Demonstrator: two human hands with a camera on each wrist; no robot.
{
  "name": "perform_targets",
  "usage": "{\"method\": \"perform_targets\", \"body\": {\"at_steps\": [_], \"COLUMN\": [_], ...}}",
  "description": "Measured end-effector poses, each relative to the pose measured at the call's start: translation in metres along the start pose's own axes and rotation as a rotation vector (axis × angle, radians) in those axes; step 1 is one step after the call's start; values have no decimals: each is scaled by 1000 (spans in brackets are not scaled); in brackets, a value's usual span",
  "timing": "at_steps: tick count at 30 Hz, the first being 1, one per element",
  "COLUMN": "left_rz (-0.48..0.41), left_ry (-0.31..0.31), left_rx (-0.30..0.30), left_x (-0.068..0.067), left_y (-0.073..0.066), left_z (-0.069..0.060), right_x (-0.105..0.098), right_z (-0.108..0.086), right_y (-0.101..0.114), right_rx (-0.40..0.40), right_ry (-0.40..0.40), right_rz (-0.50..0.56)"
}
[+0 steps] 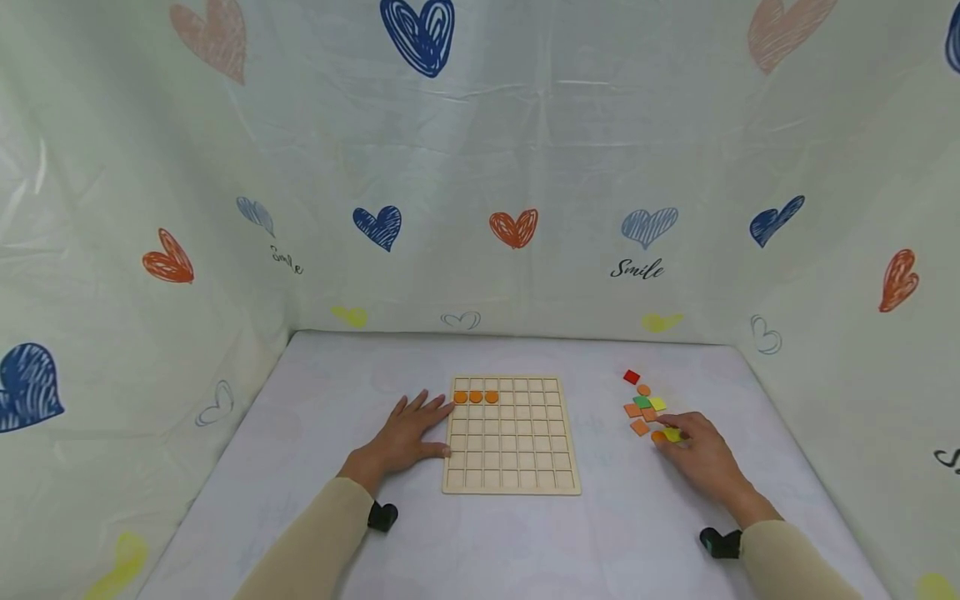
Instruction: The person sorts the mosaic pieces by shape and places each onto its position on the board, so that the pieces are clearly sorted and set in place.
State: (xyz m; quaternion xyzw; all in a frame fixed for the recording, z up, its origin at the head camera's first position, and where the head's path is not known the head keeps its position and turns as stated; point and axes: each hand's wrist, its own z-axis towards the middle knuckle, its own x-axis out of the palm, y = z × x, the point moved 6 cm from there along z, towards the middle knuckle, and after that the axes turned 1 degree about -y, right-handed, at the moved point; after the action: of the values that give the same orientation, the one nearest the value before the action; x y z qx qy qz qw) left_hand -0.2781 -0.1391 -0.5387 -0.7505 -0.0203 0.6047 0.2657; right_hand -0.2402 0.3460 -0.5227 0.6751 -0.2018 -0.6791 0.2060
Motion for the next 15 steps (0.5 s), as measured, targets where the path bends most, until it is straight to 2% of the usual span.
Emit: {"method": "perform_targets", "body": {"at_steps": [15], "left_rz": [2], "left_ry": [16], "left_rx": [-2], "left_x": [0], "left_y": [-1], "left_z": [0], "right_x": [5], "right_z": [0], "right_y": [-12], "right_rx": [14], "right_ry": [35], "right_rz": [-32]}}
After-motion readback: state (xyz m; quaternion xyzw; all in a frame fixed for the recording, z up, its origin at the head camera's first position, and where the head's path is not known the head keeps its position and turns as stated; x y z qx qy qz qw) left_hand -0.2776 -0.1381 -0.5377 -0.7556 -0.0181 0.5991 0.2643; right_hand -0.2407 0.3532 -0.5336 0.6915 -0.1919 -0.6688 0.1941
